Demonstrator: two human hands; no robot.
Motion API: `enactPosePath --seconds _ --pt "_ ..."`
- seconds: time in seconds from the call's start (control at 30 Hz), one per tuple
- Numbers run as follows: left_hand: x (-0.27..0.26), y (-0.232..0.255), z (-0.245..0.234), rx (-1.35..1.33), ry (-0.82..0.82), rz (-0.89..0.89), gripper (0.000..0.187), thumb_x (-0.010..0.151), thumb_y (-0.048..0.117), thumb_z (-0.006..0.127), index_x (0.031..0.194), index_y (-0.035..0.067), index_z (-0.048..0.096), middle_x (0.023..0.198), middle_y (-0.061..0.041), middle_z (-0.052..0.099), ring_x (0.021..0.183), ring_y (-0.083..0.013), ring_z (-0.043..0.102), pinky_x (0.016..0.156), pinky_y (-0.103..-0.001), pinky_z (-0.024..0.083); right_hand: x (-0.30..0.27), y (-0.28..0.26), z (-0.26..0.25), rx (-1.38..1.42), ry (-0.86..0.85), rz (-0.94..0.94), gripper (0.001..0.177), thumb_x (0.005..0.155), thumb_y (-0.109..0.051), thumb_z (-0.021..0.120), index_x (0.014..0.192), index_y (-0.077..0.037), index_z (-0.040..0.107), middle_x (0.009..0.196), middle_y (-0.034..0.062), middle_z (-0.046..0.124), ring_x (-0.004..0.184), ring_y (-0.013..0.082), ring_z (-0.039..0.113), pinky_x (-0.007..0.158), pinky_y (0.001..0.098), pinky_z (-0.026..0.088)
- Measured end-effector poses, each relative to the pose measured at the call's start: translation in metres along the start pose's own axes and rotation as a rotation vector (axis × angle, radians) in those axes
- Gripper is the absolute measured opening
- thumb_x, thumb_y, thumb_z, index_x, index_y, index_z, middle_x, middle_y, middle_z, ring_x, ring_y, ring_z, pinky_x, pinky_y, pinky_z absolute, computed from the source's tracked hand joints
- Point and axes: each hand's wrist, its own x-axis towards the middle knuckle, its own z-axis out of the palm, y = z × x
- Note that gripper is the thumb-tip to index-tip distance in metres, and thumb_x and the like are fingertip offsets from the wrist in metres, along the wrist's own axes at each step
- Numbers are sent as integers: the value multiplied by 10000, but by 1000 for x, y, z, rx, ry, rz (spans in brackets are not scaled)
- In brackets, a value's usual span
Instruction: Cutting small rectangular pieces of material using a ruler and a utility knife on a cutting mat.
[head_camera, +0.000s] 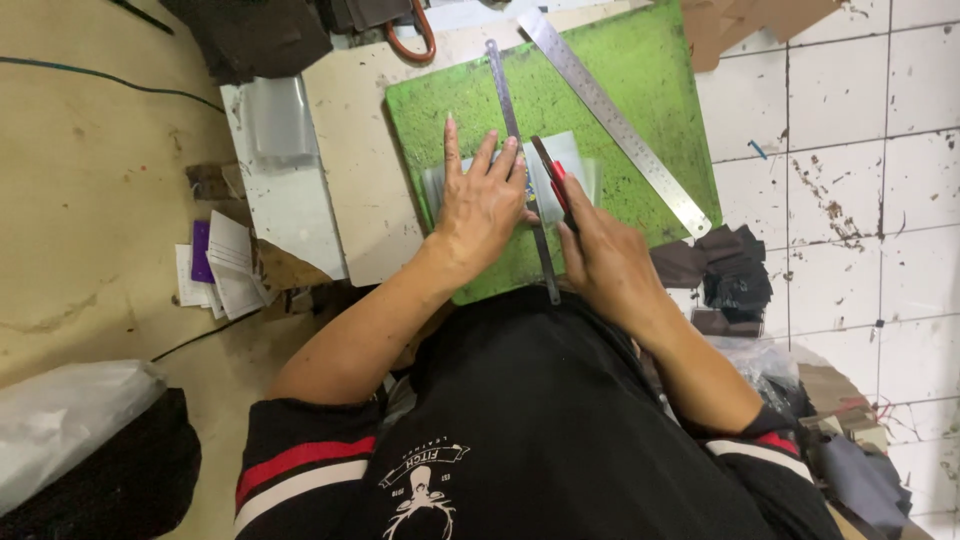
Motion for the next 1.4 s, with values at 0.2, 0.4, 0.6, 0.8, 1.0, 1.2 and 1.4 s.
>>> enactPosePath --seconds 0.2,0.4,0.6,0.8,1.0,1.2,1.4 --pt "-1 -2 5 28 47 17 804 606 550 923 1182 20 740 1290 -209 705 1288 -410 598 1176 -801 33 17 13 12 23 -48 0 548 1032 -189 568 1546 -32 459 870 278 717 778 487 715 616 556 519" --pt "1 -2 -2 25 -6 20 783 657 555 911 1208 25 743 1306 -209 704 1315 -410 583 1167 -801 3 14 15 10 74 -41 -89 567 976 -122 640 1510 1 496 835 286 704 766 488 703 586 551 507" --pt "1 -5 1 -4 -15 32 790 662 522 904 1227 -1 727 1324 -227 687 1328 -434 558 1163 -811 34 -31 -8 -2 36 -93 -30 573 977 -131 611 1513 20 475 817 292 707 733 487 714 575 560 532" --pt "1 -1 -6 -26 -49 12 739 680 476 918 1216 4 732 1312 -220 693 1327 -421 567 1165 -792 23 -17 -11 -44 236 12 260 530 956 -137 717 1471 -105 595 807 183 718 608 291 678 572 394 548" --pt "25 -5 42 -45 61 -34 576 684 476 939 1045 77 732 1122 -146 660 1131 -373 596 1063 -688 351 -12 86 16 192 176 305 485 850 -340 906 1056 -70 559 834 150 594 797 443 681 648 509 528" --pt "73 4 59 -117 -168 -140 846 486 522 1013 1047 55 587 963 -138 572 999 -364 536 819 -521 424 3 76 21 301 201 273 524 822 -215 913 1094 -37 503 935 184 611 876 424 710 746 505 556" --pt "83 6 68 -153 -346 -117 547 570 466 974 923 129 728 959 -105 632 1028 -329 503 856 -507 364 4 80 16 441 186 377 486 828 -133 887 1144 -69 524 1010 136 738 883 289 761 772 386 594"
